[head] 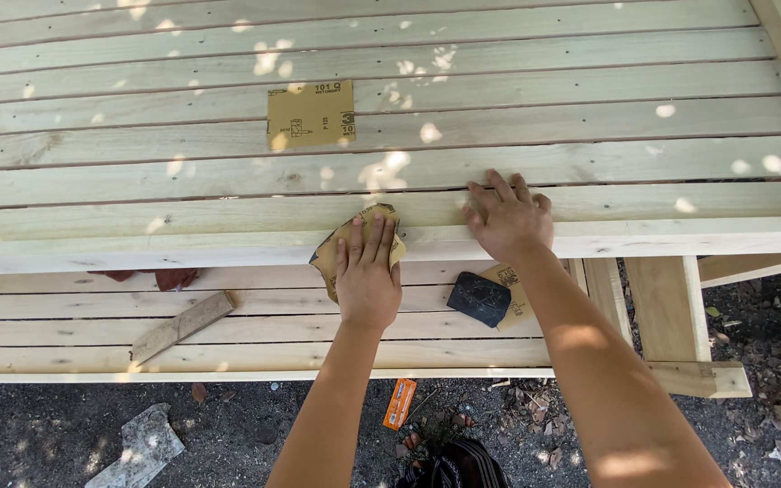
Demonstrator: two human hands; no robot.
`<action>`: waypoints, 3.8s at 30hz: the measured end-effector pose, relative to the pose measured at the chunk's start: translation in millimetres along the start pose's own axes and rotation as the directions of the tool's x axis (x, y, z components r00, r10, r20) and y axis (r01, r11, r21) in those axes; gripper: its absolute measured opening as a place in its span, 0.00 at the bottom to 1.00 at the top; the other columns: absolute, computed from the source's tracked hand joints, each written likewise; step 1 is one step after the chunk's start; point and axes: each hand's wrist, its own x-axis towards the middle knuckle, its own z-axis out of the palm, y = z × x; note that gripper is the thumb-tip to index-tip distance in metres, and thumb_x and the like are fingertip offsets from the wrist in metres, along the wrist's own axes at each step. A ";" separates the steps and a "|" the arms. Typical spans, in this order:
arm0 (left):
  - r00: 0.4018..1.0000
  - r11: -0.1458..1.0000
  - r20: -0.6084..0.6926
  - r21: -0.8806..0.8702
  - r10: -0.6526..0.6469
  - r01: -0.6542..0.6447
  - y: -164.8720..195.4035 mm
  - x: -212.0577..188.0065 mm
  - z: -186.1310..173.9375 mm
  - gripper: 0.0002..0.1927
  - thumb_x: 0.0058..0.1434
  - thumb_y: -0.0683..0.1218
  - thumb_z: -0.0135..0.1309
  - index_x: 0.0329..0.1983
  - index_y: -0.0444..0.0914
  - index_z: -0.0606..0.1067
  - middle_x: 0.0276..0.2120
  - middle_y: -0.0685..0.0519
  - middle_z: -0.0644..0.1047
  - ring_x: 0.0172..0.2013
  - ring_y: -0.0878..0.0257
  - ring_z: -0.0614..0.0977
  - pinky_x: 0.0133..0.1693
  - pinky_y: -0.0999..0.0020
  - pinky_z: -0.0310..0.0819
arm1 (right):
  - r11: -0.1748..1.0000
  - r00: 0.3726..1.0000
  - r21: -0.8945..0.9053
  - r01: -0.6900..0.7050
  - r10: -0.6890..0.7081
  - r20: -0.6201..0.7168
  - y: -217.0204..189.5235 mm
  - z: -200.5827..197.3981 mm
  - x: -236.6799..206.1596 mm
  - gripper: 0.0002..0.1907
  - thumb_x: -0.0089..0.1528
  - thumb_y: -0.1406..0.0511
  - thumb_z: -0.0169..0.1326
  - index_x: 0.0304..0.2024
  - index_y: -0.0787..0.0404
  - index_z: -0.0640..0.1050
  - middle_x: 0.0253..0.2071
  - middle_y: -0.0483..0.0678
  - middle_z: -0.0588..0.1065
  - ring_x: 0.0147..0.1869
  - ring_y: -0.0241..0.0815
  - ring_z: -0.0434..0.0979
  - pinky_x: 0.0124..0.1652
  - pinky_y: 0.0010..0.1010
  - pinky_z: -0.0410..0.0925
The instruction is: The person sands the slatted top and edges of an unfinished wooden furniture frame using sandpaper sheets, rubbing the abrasive back and forth across the boards and rails while steadying the work with the other hand, working over different sections of the piece.
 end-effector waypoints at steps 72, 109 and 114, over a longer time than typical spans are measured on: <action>0.945 0.939 0.089 0.173 -0.316 0.298 7.6 40.7 4.5 0.32 0.71 0.58 0.30 0.78 0.48 0.49 0.76 0.61 0.48 0.75 0.50 0.43 0.71 0.48 0.28 | 0.984 0.992 0.122 0.127 -0.125 -0.017 11.8 14.0 10.5 0.33 0.69 0.44 0.25 0.76 0.39 0.51 0.79 0.40 0.44 0.82 0.50 0.39 0.72 0.54 0.43; 0.973 0.981 -0.136 0.016 -0.188 0.192 225.7 32.6 49.6 0.32 0.70 0.59 0.26 0.78 0.51 0.53 0.77 0.58 0.50 0.75 0.45 0.45 0.70 0.44 0.30 | 0.988 1.000 0.153 0.026 -0.024 -0.016 216.6 28.1 21.2 0.34 0.69 0.44 0.24 0.77 0.39 0.47 0.80 0.49 0.43 0.82 0.58 0.36 0.72 0.55 0.42; 0.951 0.952 0.043 0.018 -0.307 0.307 215.4 53.2 44.4 0.29 0.74 0.58 0.27 0.77 0.53 0.54 0.77 0.61 0.52 0.75 0.45 0.46 0.72 0.44 0.32 | 0.992 1.000 0.130 0.004 -0.004 -0.002 212.2 21.4 14.5 0.35 0.68 0.43 0.25 0.77 0.38 0.49 0.80 0.48 0.43 0.82 0.57 0.37 0.71 0.56 0.44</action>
